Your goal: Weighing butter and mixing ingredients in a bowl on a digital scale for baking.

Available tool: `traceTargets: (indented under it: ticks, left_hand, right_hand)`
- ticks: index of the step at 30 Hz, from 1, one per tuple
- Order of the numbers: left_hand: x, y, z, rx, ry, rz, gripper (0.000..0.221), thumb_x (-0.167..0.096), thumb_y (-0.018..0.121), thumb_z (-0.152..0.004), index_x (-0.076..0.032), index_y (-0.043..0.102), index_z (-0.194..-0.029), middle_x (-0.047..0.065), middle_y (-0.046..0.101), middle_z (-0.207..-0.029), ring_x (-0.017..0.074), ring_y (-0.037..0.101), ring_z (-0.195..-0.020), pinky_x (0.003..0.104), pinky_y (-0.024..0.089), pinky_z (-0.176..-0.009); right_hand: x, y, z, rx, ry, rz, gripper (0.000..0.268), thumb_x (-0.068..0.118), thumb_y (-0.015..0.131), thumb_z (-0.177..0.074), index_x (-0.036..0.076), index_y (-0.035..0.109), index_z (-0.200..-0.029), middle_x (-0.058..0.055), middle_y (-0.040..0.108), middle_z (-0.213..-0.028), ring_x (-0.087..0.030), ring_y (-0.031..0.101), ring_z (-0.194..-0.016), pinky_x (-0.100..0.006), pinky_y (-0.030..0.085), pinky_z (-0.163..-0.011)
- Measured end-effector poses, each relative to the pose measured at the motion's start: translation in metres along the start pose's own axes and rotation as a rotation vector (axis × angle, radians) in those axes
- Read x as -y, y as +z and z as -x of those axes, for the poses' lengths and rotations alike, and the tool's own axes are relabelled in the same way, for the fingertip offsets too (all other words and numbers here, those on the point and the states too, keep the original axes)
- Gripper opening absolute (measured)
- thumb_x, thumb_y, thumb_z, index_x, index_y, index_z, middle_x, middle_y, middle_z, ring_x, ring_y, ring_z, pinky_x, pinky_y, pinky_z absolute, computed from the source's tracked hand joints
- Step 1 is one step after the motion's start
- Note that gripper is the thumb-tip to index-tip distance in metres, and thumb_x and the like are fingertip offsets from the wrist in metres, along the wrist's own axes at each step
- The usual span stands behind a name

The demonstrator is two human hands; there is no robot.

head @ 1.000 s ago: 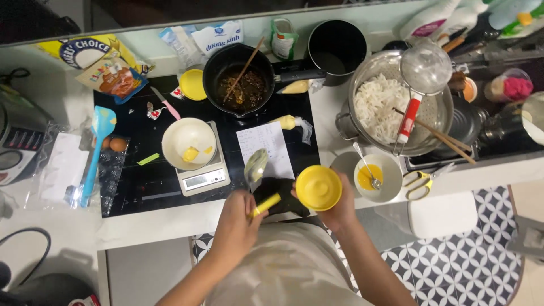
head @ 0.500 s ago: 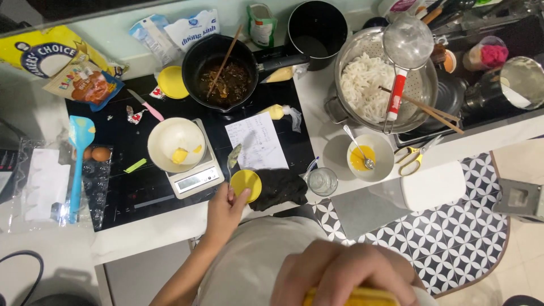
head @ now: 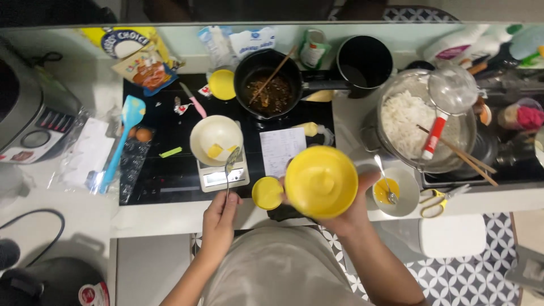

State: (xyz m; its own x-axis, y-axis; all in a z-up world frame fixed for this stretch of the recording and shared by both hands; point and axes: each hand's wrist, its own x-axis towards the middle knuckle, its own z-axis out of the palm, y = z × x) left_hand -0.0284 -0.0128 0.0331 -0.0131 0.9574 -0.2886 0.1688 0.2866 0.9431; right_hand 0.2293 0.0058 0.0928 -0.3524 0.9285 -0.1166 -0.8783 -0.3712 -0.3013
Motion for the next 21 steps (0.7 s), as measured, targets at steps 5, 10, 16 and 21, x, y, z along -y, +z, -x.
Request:
traceTargets:
  ticks: [5, 10, 16, 21]
  left_hand:
    - [0.003, -0.014, 0.006, -0.021, -0.073, 0.113, 0.034, -0.031, 0.05, -0.106, -0.005, 0.067, -0.092, -0.005, 0.04, -0.063, 0.0067, 0.034, -0.058, 0.025, 0.03, -0.053]
    - [-0.003, -0.018, 0.009, -0.029, -0.105, 0.28, 0.034, -0.03, 0.047, -0.107, -0.007, 0.057, -0.084, -0.005, 0.041, -0.062, 0.0081, 0.036, -0.056, 0.027, 0.035, -0.054]
    - [-0.112, -0.022, 0.04, 0.206, -0.028, 1.327, 0.034, -0.024, 0.034, -0.108, -0.014, 0.039, -0.076, -0.003, 0.03, -0.056, 0.0126, 0.037, -0.052, 0.06, 0.051, -0.101]
    - [-0.175, -0.001, 0.105, 0.572, -0.066, 1.779, 0.032, -0.036, 0.041, -0.102, -0.019, 0.04, -0.075, -0.007, 0.034, -0.055, 0.0123, 0.042, -0.051, 0.047, 0.058, -0.079]
  right_hand:
    - [0.025, -0.048, -0.003, -0.139, -0.105, 0.15, 0.117, 0.075, 0.08, -0.065, 0.008, 0.045, -0.154, -0.015, 0.054, -0.149, -0.039, 0.053, -0.135, -0.058, 0.049, -0.107]
    - [0.058, -0.048, -0.004, 0.009, -0.284, 0.361, 0.122, 0.075, 0.081, -0.064, 0.008, 0.04, -0.159, -0.02, 0.055, -0.148, -0.048, 0.057, -0.131, -0.057, 0.055, -0.099]
    - [0.074, -0.054, 0.009, 0.066, -0.456, 0.436, 0.131, 0.077, 0.079, -0.063, 0.005, 0.03, -0.16, -0.017, 0.059, -0.141, -0.051, 0.061, -0.117, -0.056, 0.059, -0.086]
    - [0.071, -0.057, 0.009, 0.086, -0.391, 0.34, 0.115, 0.074, 0.071, -0.069, 0.006, 0.036, -0.155, -0.017, 0.062, -0.132, -0.05, 0.059, -0.118, -0.053, 0.059, -0.092]
